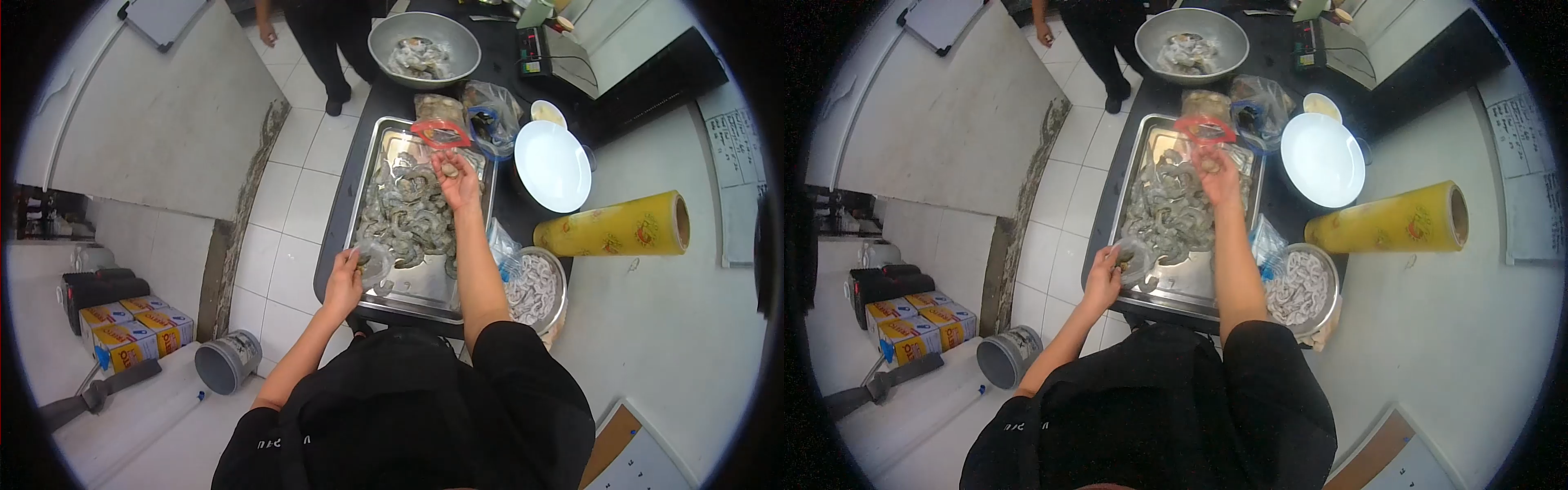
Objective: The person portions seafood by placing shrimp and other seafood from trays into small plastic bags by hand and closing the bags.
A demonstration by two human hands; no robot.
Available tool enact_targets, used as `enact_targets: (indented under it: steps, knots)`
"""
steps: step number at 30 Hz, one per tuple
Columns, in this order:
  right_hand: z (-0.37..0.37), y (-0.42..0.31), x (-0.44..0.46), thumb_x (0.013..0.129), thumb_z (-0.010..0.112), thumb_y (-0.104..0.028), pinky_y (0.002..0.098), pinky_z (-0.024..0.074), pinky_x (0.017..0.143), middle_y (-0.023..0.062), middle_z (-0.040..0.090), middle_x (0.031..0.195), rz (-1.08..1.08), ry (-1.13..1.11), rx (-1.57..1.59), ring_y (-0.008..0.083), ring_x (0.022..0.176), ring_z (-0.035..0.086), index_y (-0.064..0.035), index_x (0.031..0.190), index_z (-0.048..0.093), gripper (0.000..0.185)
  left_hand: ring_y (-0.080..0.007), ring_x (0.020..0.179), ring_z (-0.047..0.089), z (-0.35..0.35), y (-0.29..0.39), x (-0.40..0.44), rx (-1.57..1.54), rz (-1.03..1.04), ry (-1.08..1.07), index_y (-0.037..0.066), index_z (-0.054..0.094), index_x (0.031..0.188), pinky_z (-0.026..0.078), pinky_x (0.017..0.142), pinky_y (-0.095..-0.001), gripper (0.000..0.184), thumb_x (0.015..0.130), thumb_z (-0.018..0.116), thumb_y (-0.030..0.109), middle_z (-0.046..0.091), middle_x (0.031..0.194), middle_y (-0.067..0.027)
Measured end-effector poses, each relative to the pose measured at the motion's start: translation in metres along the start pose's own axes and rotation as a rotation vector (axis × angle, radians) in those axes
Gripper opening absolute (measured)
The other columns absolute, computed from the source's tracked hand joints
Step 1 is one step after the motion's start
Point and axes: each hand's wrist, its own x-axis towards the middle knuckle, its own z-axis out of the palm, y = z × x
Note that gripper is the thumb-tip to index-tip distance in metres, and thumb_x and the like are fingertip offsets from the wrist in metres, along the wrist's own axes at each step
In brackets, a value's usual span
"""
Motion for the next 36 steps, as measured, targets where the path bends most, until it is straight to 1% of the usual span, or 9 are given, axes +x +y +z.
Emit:
enact_targets:
  steps: [2, 3, 7, 11, 13, 22, 27, 31, 36]
  knots:
    - [0.016, 0.001, -0.015, 0.091, 0.047, -0.02, 0.0477, 0.0407, 0.099, 0.0219, 0.056, 0.115, 0.049, 0.01, -0.047, 0.0363, 0.112, 0.052, 0.0083, 0.114, 0.051, 0.037, -0.0392, 0.113, 0.048, 0.0, 0.003, -0.001, -0.028, -0.076, -0.058, -0.007, 0.049, 0.122, 0.041, 0.096, -0.0376, 0.041, 0.08, 0.049, -0.005, 0.045, 0.124, -0.0242]
    - [0.017, 0.0, -0.017, 0.092, 0.043, -0.015, 0.0493, 0.0377, 0.103, 0.026, 0.042, 0.132, 0.094, -0.031, 0.031, 0.0401, 0.126, 0.039, 0.0097, 0.129, 0.036, 0.045, -0.0392, 0.113, 0.048, 0.0, 0.003, -0.001, -0.026, -0.067, -0.065, -0.007, 0.049, 0.122, 0.041, 0.096, -0.0376, 0.041, 0.08, 0.049, -0.005, 0.045, 0.124, -0.0242]
    - [0.023, -0.005, -0.029, 0.089, 0.045, -0.007, 0.0508, 0.0353, 0.104, 0.0278, 0.039, 0.134, 0.171, -0.176, -0.009, 0.0431, 0.128, 0.035, 0.0096, 0.133, 0.031, 0.049, -0.0391, 0.114, 0.048, 0.003, 0.004, -0.002, -0.03, -0.065, -0.09, -0.007, 0.049, 0.123, 0.04, 0.097, -0.0369, 0.043, 0.08, 0.049, -0.006, 0.045, 0.125, -0.0245]
    - [0.022, -0.006, -0.035, 0.089, 0.048, -0.006, 0.0496, 0.0378, 0.103, 0.0284, 0.04, 0.133, 0.153, -0.193, -0.344, 0.0439, 0.126, 0.038, 0.0096, 0.131, 0.033, 0.048, -0.0322, 0.099, 0.056, 0.007, -0.01, -0.007, -0.005, -0.042, -0.054, -0.002, 0.049, 0.125, 0.046, 0.084, -0.0334, 0.047, 0.079, 0.051, -0.007, 0.046, 0.124, -0.0198]
    - [0.033, -0.006, -0.045, 0.089, 0.051, -0.006, 0.0483, 0.0409, 0.101, 0.0286, 0.041, 0.132, 0.196, -0.115, -0.598, 0.0436, 0.122, 0.043, 0.0092, 0.129, 0.036, 0.046, -0.0359, 0.107, 0.052, -0.002, 0.002, -0.005, -0.008, -0.043, -0.068, -0.004, 0.048, 0.125, 0.043, 0.091, -0.0351, 0.046, 0.079, 0.05, -0.006, 0.045, 0.125, -0.0228]
    - [0.052, 0.026, -0.103, 0.095, 0.041, -0.023, 0.0487, 0.0403, 0.101, 0.0286, 0.041, 0.133, 0.646, -0.164, -0.181, 0.0435, 0.12, 0.045, 0.0096, 0.128, 0.038, 0.046, -0.0408, 0.115, 0.048, 0.005, -0.019, -0.002, -0.047, -0.168, -0.055, -0.004, 0.047, 0.127, 0.04, 0.098, -0.0393, 0.049, 0.078, 0.052, -0.002, 0.043, 0.127, -0.0291]
    - [0.061, 0.073, -0.148, 0.09, 0.046, -0.014, 0.044, 0.0435, 0.098, 0.0269, 0.052, 0.118, 0.875, -0.001, -0.351, 0.0384, 0.113, 0.052, 0.0124, 0.12, 0.043, 0.04, -0.0369, 0.119, 0.048, 0.003, -0.023, -0.002, -0.024, -0.059, -0.014, 0.0, 0.049, 0.126, 0.039, 0.1, -0.0362, 0.05, 0.076, 0.056, -0.002, 0.049, 0.128, -0.0226]
    - [0.032, 0.124, -0.152, 0.091, 0.045, -0.009, 0.0414, 0.0471, 0.088, 0.0191, 0.056, 0.107, 0.851, 0.049, -0.368, 0.0289, 0.095, 0.058, 0.0095, 0.115, 0.047, 0.03, -0.0343, 0.118, 0.049, -0.003, -0.016, -0.01, -0.053, 0.01, 0.064, -0.001, 0.049, 0.125, 0.039, 0.099, -0.0356, 0.05, 0.076, 0.057, -0.003, 0.05, 0.129, -0.0189]
    - [0.061, 0.131, -0.167, 0.093, 0.044, -0.013, 0.0409, 0.0464, 0.089, 0.015, 0.055, 0.109, 0.799, 0.153, -0.69, 0.0258, 0.098, 0.056, 0.0058, 0.115, 0.048, 0.029, -0.0336, 0.117, 0.049, -0.008, -0.019, -0.022, -0.047, -0.036, 0.116, 0.0, 0.049, 0.126, 0.04, 0.098, -0.0351, 0.05, 0.077, 0.057, -0.002, 0.049, 0.129, -0.0166]
